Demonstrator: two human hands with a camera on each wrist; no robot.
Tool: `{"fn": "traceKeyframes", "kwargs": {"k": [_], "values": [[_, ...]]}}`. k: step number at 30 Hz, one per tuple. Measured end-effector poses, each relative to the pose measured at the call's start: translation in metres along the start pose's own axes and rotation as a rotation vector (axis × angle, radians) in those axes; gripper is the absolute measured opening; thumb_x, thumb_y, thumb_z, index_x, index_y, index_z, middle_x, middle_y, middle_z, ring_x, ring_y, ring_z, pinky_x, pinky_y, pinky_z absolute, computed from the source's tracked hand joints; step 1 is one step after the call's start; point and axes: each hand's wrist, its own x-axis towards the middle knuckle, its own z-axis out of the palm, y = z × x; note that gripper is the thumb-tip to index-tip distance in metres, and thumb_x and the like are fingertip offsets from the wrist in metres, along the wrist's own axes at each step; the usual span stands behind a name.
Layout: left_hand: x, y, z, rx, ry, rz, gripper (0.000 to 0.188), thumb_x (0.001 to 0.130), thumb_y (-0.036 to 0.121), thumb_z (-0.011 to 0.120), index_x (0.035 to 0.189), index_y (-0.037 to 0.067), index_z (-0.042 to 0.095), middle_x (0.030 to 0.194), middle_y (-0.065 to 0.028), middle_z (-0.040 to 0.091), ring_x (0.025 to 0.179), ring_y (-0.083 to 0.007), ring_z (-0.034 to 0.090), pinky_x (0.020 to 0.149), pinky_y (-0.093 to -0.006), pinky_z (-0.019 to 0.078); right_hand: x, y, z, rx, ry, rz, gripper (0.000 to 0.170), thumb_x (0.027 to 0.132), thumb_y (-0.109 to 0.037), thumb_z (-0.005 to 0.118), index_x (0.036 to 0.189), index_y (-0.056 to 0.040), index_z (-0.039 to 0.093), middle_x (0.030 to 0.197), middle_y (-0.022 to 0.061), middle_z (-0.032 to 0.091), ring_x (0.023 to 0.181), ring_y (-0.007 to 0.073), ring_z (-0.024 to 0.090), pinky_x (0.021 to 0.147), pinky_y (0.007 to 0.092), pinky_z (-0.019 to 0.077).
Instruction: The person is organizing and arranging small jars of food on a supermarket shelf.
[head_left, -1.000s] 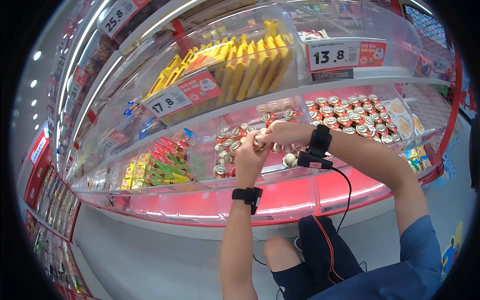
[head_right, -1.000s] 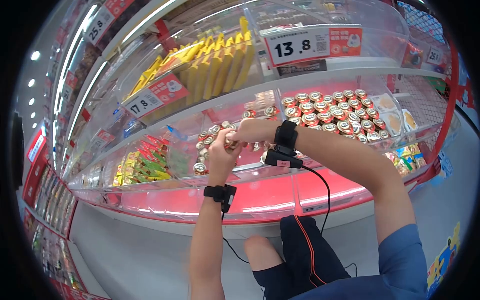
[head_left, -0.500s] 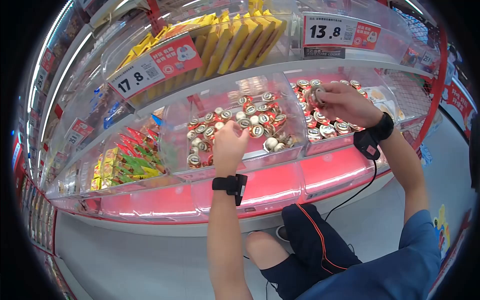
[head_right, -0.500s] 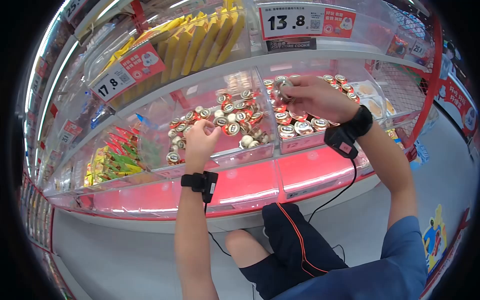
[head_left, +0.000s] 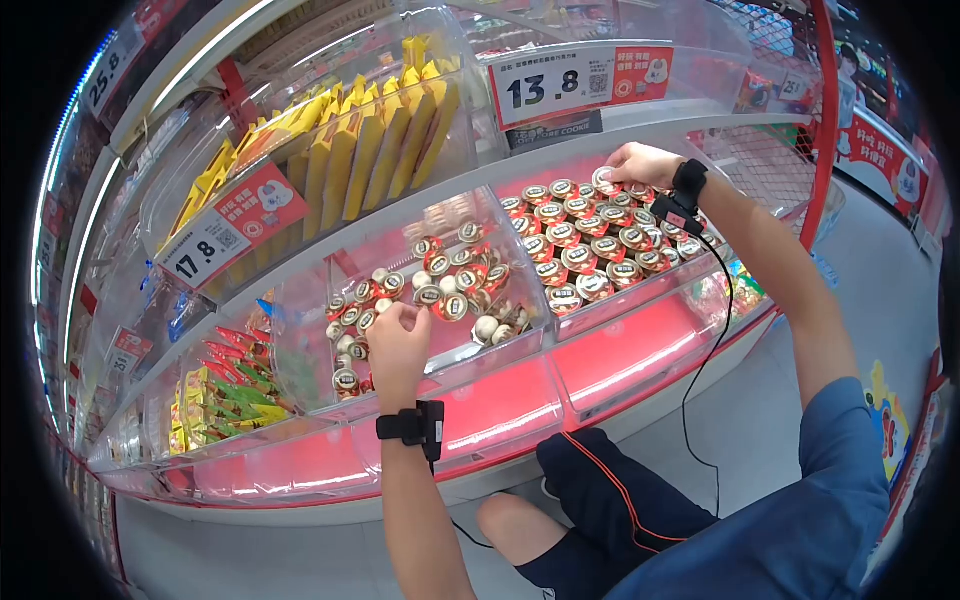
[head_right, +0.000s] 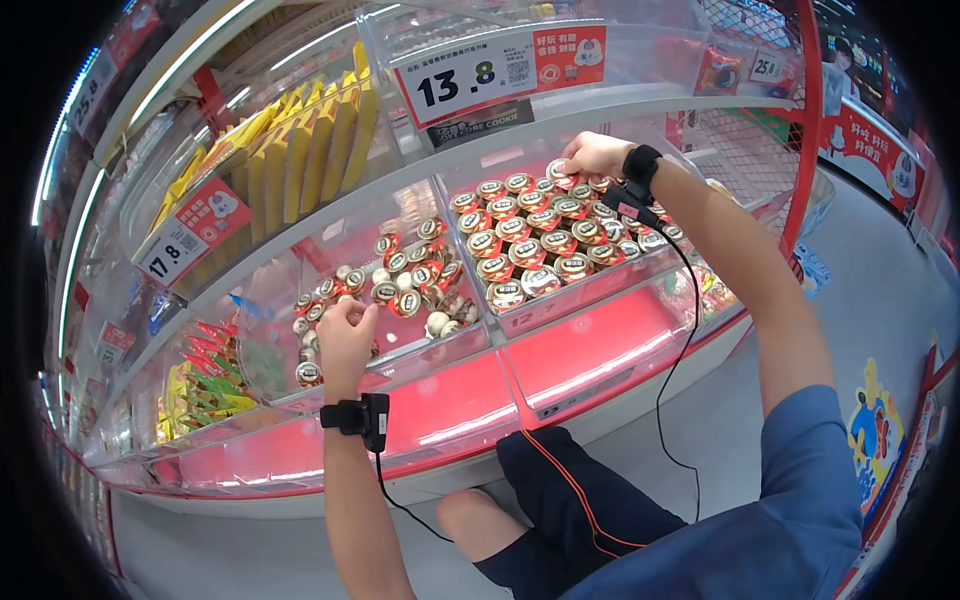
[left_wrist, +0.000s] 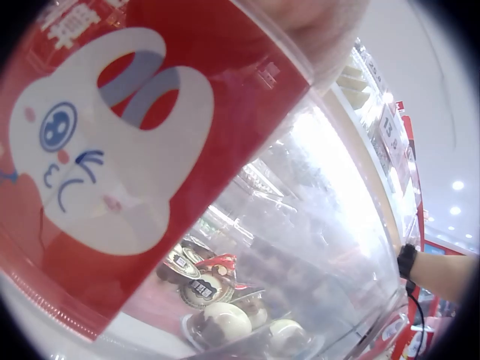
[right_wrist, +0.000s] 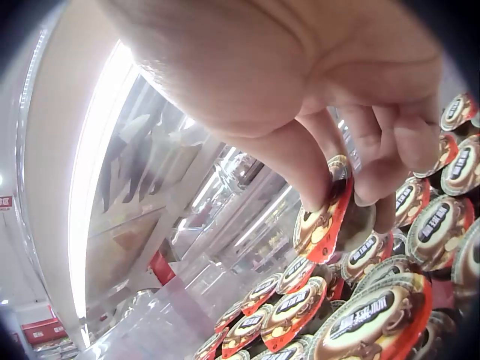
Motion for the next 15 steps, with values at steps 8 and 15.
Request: {"fn": "traceKeyframes", "kwargs": {"k": [8,15], "values": [[0.004,-0.002,0.003,-0.018,0.009,0.006,0.027,0.077,0.023,0.062,0.076,-0.004,0.063,0.068,-0.0155,0.063,0.064,-0.0272,0.062,0.064,-0.0372,0.0472,0.005,0.009,0.009,0.098,-0.062,0.090,0.028,0.086,-0.020,0.062,0.092,0.0066,0.060,0.065,0.0032,0.055,0.052,0.0087,0.049,0.047,0.0238,0.0400],[0.005,-0.001,0.002,-0.091,-0.057,-0.073,0.026,0.078,0.021,0.062,0.075,-0.004,0.063,0.061,-0.0128,0.062,0.054,-0.0222,0.061,0.057,-0.0345,0.0465,0.010,0.015,0.014,0.154,-0.077,0.071,0.026,0.087,-0.018,0.059,0.092,0.0069,0.059,0.066,0.0039,0.055,0.053,0.0096,0.051,0.048,0.0240,0.0415]]}}
